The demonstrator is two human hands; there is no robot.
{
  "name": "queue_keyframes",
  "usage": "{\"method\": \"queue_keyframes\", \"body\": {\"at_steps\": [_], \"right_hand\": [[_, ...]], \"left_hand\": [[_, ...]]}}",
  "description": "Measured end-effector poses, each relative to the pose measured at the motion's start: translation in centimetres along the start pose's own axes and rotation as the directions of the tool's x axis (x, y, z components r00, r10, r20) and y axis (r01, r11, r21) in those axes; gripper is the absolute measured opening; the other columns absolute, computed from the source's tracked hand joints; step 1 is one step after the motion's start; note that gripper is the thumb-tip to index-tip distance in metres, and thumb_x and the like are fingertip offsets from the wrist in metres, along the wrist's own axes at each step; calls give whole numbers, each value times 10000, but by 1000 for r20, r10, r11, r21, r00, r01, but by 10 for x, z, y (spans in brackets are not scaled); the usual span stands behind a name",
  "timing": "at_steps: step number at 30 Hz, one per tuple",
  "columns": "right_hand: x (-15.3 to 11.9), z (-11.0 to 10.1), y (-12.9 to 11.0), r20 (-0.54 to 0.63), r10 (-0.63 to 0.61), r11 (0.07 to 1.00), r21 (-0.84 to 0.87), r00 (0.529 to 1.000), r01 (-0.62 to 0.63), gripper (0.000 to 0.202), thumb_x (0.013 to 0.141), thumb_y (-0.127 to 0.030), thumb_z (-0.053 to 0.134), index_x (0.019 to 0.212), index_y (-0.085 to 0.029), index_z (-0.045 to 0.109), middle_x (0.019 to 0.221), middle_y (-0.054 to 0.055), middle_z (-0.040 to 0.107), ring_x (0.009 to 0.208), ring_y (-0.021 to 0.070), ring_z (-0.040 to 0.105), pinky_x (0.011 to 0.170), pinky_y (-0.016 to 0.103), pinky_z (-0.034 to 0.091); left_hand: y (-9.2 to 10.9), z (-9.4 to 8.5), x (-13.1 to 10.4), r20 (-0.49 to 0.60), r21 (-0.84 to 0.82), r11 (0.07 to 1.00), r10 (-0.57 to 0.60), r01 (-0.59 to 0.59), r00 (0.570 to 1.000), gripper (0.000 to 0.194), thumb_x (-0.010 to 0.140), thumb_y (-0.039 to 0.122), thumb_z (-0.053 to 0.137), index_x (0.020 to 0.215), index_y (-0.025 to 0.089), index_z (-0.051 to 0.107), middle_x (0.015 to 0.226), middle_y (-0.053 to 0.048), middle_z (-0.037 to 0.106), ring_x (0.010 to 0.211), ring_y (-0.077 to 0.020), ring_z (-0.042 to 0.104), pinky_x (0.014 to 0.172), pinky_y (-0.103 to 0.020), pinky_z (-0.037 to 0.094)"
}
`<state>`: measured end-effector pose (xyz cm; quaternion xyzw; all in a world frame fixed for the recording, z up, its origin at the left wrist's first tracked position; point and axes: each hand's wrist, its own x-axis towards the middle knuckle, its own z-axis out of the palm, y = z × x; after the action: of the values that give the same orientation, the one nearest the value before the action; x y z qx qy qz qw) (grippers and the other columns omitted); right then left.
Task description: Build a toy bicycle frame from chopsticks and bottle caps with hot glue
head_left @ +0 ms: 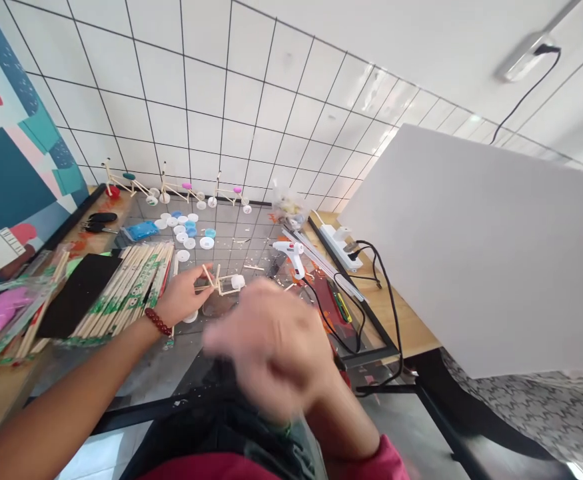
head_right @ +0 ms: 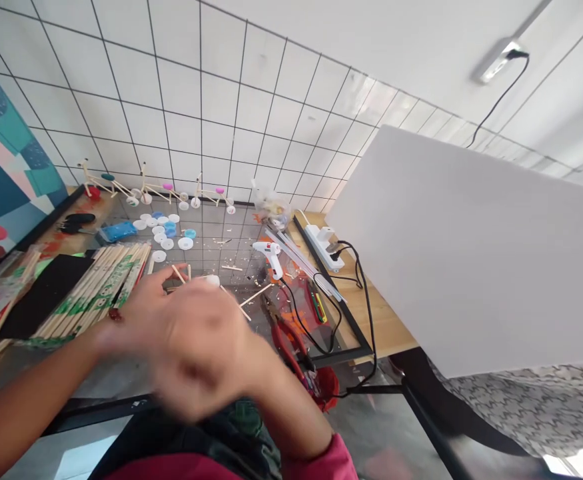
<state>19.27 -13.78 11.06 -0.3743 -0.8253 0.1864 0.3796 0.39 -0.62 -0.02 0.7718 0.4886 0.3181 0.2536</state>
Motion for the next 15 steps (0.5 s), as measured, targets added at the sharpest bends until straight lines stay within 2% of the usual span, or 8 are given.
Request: {"method": "queue_keyframes", "body": {"at_steps": [1, 3, 5, 7, 10, 15], "right_hand": [[21, -4, 23, -61, 9, 999, 40, 998, -6, 354, 890, -262, 445, 1137, -329, 690, 912, -6, 733, 886, 166, 699, 851, 344, 580], [53, -2, 67, -244, 73, 995, 77, 967, -56, 372, 880, -198, 429, 1159, -249, 669, 965, 28, 736, 894, 158, 695, 864, 328, 567], [65, 12, 105, -306, 126, 992, 58, 944, -113, 376, 826, -132, 458, 1122, -205, 678, 988, 50, 738, 912, 161, 689, 877, 316, 552], [63, 31, 136, -316, 161, 987, 27, 935, -161, 425, 756, -73, 474, 1109, -191, 679, 999, 59, 737, 908, 167, 683, 884, 316, 546], [51, 50, 167, -366, 194, 977, -8, 910, -211, 453, 729, -37, 478, 1095, -207, 685, 1045, 62, 734, 932, 181, 684, 911, 339, 541], [43, 52, 186, -374, 177, 983, 33, 910, -178, 400, 780, -36, 472, 1060, -208, 701, 971, 57, 755, 912, 189, 710, 871, 335, 553]], "left_hand": [[-1, 0, 0, -4, -12, 1000, 15, -15, 1000, 343, 810, 334, 596, 1123, 211, 668, 1149, -76, 756, 953, -271, 720, 768, -358, 574], [-4, 1, 0, -6, -37, 999, 27, -27, 1000, 439, 815, 338, 587, 1228, 196, 625, 1086, -80, 768, 961, -272, 722, 780, -367, 576], [-5, 1, 1, -4, -26, 999, 22, -22, 1000, 488, 804, 335, 588, 1271, 195, 601, 1079, -81, 769, 962, -276, 728, 817, -391, 574], [-5, 0, 2, 2, 9, 1000, 14, -14, 1000, 506, 794, 336, 590, 1281, 197, 596, 1074, -80, 771, 964, -285, 732, 833, -401, 571], [-3, -1, 2, 39, 32, 999, -19, 18, 999, 523, 807, 354, 575, 1309, 207, 582, 1112, -80, 764, 967, -289, 732, 791, -385, 577], [-2, -1, 0, 62, 50, 998, -49, 46, 997, 584, 817, 371, 570, 1374, 199, 543, 1164, -89, 750, 997, -303, 718, 787, -389, 573]]}}
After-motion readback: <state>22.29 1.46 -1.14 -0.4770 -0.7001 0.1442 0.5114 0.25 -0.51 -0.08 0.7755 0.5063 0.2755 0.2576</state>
